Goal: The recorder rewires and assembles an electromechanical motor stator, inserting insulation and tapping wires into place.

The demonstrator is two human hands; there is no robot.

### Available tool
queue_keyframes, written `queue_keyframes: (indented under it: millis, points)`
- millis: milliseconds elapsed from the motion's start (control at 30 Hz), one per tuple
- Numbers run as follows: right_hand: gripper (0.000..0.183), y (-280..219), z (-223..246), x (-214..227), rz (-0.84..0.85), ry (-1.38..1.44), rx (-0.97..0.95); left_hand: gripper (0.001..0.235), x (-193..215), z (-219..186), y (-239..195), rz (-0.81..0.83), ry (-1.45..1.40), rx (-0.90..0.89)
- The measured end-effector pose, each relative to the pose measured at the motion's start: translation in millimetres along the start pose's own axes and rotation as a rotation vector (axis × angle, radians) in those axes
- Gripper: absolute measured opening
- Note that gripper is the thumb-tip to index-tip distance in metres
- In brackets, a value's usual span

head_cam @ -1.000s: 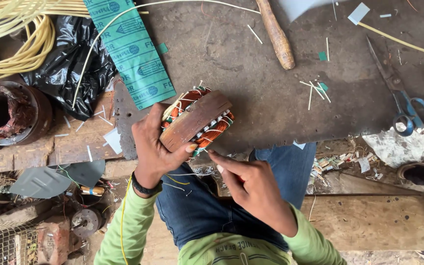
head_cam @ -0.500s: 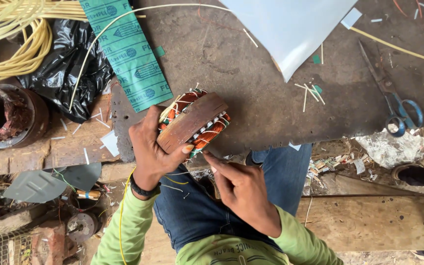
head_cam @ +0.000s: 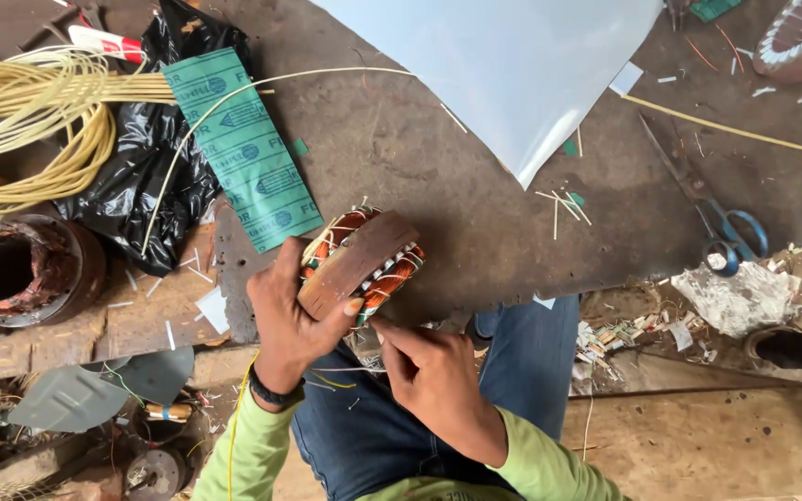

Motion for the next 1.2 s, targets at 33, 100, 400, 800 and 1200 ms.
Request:
queue_keyframes:
  millis: [33, 100, 400, 800, 1200]
  points:
    - [0.022, 0, 1, 0, 0.015, -0.016, 0.010, 0.077, 0, -1, 0, -0.002, -0.008, -0.015]
    - [0.021, -1, 1, 1, 0.032, -0.038, 0.017, 0.073, -3, 1, -1, -0.006, -0.021, -0.026]
    - [0.025, 30, 0, 27, 0.442, -0.010, -0.353, 0.048, -9, 8, 14, 0.110, -0.197, -0.102]
    - [0.021, 12, 1, 7, 0.176, -0.023, 0.062, 0.044, -11, 7, 13, 0.047, -0.211, -0.039]
    - [0.024, 0, 13, 28, 0.283, -0.244, 0.112, 0.048, -6, 2, 17, 0.128, -0.255, -0.025]
Point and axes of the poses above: each hand's wrist, its own y-axis towards the middle knuckle, its own x-axis out of the back of the hand, z = x × y, the point moved 4 cm from there along y, towards the middle knuckle, and after that the axes turned 8 degrees about y, right-handed, at the moved point
